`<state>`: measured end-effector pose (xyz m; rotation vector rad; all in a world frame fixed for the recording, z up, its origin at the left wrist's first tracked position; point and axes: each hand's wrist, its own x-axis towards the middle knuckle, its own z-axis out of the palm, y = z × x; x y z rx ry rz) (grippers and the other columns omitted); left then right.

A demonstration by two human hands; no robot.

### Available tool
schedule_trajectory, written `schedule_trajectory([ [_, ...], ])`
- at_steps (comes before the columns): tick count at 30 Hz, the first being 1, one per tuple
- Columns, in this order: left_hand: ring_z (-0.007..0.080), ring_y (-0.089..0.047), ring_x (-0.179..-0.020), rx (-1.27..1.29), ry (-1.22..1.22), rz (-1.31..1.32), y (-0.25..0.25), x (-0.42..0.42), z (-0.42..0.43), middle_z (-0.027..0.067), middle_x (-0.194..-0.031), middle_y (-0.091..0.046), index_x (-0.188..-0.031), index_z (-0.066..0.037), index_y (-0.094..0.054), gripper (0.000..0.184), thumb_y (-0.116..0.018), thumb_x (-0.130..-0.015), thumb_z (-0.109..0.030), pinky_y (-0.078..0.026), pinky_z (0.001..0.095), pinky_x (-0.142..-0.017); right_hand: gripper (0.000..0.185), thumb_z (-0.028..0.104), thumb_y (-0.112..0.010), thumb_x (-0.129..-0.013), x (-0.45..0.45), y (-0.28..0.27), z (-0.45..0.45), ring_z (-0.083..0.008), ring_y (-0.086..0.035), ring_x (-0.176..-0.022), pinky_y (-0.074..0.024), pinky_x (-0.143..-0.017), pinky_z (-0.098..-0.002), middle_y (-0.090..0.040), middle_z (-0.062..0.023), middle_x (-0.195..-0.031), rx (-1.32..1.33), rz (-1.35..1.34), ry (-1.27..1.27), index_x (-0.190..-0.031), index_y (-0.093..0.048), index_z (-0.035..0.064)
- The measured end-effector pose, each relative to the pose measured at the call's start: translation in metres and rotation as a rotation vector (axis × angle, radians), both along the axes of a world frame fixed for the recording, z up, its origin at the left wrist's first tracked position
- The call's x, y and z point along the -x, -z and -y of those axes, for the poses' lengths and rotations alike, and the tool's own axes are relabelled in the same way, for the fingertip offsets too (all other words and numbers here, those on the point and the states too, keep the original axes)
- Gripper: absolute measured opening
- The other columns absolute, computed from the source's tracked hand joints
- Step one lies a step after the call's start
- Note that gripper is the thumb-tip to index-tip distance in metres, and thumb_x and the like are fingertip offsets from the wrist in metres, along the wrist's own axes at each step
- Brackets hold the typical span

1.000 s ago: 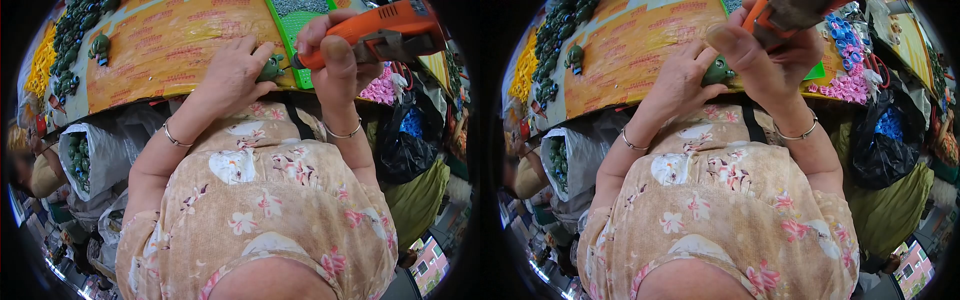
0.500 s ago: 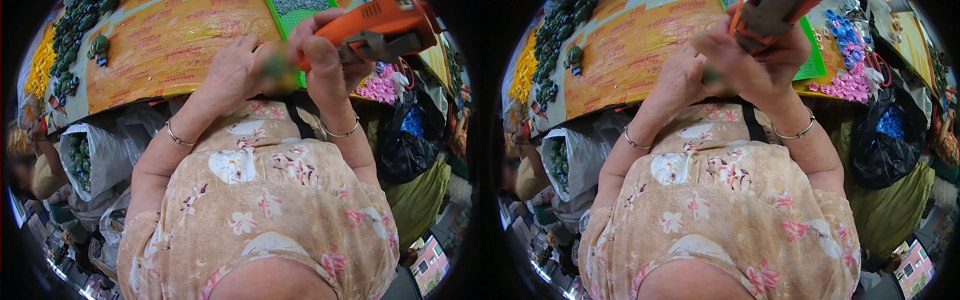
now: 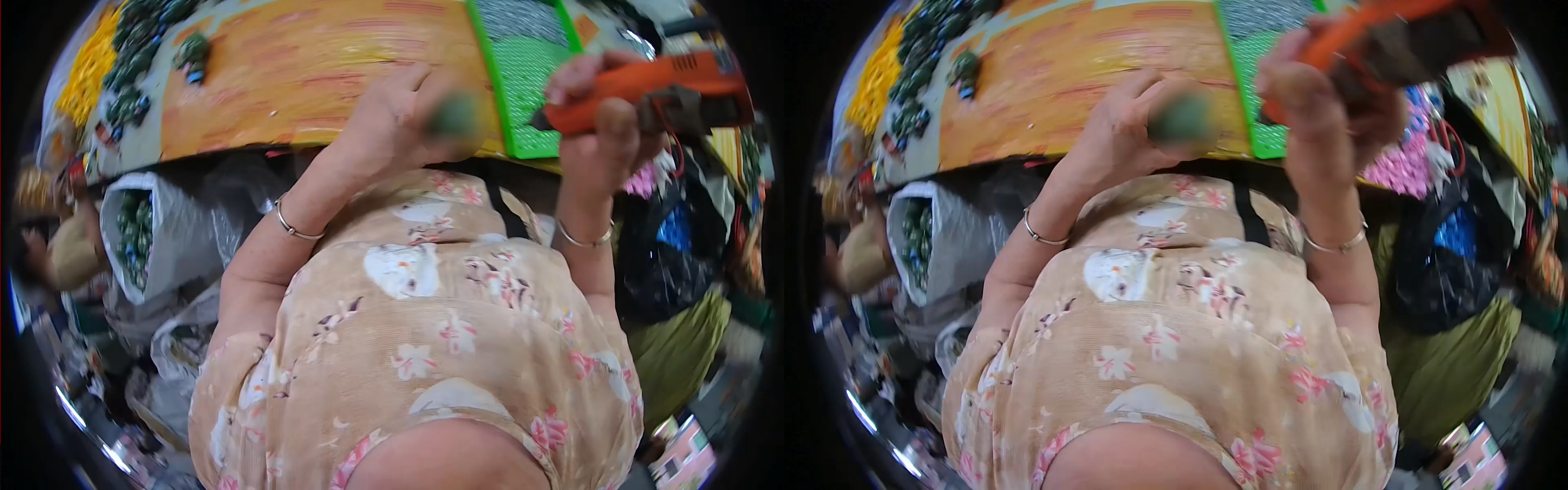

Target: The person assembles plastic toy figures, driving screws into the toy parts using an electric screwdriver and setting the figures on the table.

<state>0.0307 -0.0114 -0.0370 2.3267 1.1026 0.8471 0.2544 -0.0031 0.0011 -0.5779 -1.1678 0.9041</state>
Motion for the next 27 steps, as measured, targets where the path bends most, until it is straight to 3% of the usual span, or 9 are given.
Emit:
schedule_trajectory([
  [5,0.0328,-0.066,-0.106,0.029,-0.185,0.062,-0.031,0.079,0.04,0.0167,-0.118,-0.066,-0.127,-0.002,-0.061,0.065,-0.087,-0.068,-0.007,-0.053,0.0366,-0.093,0.049,0.026,-0.073,-0.089,-0.026,0.017,-0.009,-0.0251,-0.055,-0.077,-0.0475,-0.07,-0.0409,-0.059,-0.0142,-0.088,0.06,0.034,-0.017,-0.122,-0.053,-0.005],
  [7,0.0201,-0.066,-0.099,0.119,-0.359,0.056,-0.036,0.124,0.069,0.0111,-0.112,-0.066,-0.127,0.0,-0.061,0.061,-0.085,-0.071,-0.006,-0.053,0.0325,-0.089,0.052,0.032,-0.073,-0.09,-0.028,0.021,-0.009,-0.0243,-0.055,-0.075,-0.0476,-0.07,-0.0407,-0.058,-0.013,-0.088,0.048,0.047,-0.047,-0.122,-0.051,-0.004],
  [9,0.0143,-0.065,-0.093,0.349,-0.533,0.101,-0.036,0.166,0.099,0.0075,-0.107,-0.066,-0.125,0.0,-0.061,0.057,-0.082,-0.072,-0.006,-0.054,0.0309,-0.085,0.059,0.04,-0.073,-0.09,-0.031,0.021,-0.007,-0.0235,-0.055,-0.077,-0.0468,-0.072,-0.0412,-0.056,-0.0121,-0.089,0.066,0.11,-0.046,-0.123,-0.05,-0.0033],
  [11,0.0109,-0.063,-0.088,0.45,-0.641,0.036,-0.024,0.197,0.126,0.0055,-0.1,-0.065,-0.122,0.0,-0.062,0.053,-0.08,-0.073,-0.007,-0.055,0.03,-0.079,0.058,0.039,-0.071,-0.092,-0.028,0.017,-0.006,-0.0244,-0.055,-0.077,-0.0465,-0.072,-0.0419,-0.055,-0.0128,-0.088,0.038,0.126,-0.053,-0.122,-0.049,-0.0042],
  [15,0.0294,-0.07,-0.092,0.699,-0.817,-0.13,0.026,0.231,0.158,0.0165,-0.099,-0.07,-0.114,0.002,-0.063,0.054,-0.08,-0.07,-0.025,-0.055,0.0399,-0.082,0.057,0.037,-0.075,-0.09,-0.015,0.011,-0.006,-0.0251,-0.054,-0.075,-0.0472,-0.07,-0.0408,-0.054,-0.0139,-0.086,0.015,0.153,0.036,-0.12,-0.049,-0.005],
  [18,0.0352,-0.071,-0.1,0.82,-0.939,-0.457,0.075,0.259,0.181,0.022,-0.102,-0.071,-0.113,0.003,-0.065,0.058,-0.08,-0.072,-0.034,-0.055,0.0427,-0.088,0.058,0.035,-0.076,-0.09,-0.021,0.012,-0.005,-0.0253,-0.054,-0.075,-0.0473,-0.07,-0.0402,-0.054,-0.0142,-0.085,0.034,0.116,0.008,-0.12,-0.049,-0.0054],
  [22,0.0422,-0.067,-0.112,0.766,-1.171,-0.718,0.152,0.26,0.199,0.0298,-0.104,-0.07,-0.127,0.005,-0.058,0.069,-0.078,-0.081,-0.042,-0.049,0.0545,-0.101,0.058,0.036,-0.076,-0.091,-0.017,0.009,0.0,-0.0239,-0.052,-0.074,-0.0467,-0.068,-0.0381,-0.053,-0.014,-0.086,0.033,0.139,0.074,-0.119,-0.048,-0.0052],
  [25,0.0408,-0.072,-0.095,0.734,-1.293,-0.099,0.183,0.252,0.176,0.0273,-0.094,-0.07,-0.127,0.01,-0.054,0.062,-0.072,-0.088,-0.035,-0.057,0.0561,-0.084,0.058,0.037,-0.076,-0.091,-0.015,0.005,0.005,-0.0222,-0.052,-0.074,-0.0468,-0.067,-0.0359,-0.053,-0.0122,-0.085,0.014,0.163,0.104,-0.122,-0.047,-0.0032],
  [27,0.0353,-0.071,-0.074,0.865,-1.437,0.403,0.163,0.221,0.152,0.0237,-0.083,-0.067,-0.118,0.014,-0.055,0.045,-0.068,-0.089,-0.018,-0.059,0.0471,-0.064,0.058,0.037,-0.075,-0.09,-0.019,0.013,0.005,-0.0212,-0.052,-0.073,-0.0471,-0.066,-0.0347,-0.052,-0.011,-0.084,-0.024,0.133,0.112,-0.123,-0.047,-0.002],
])
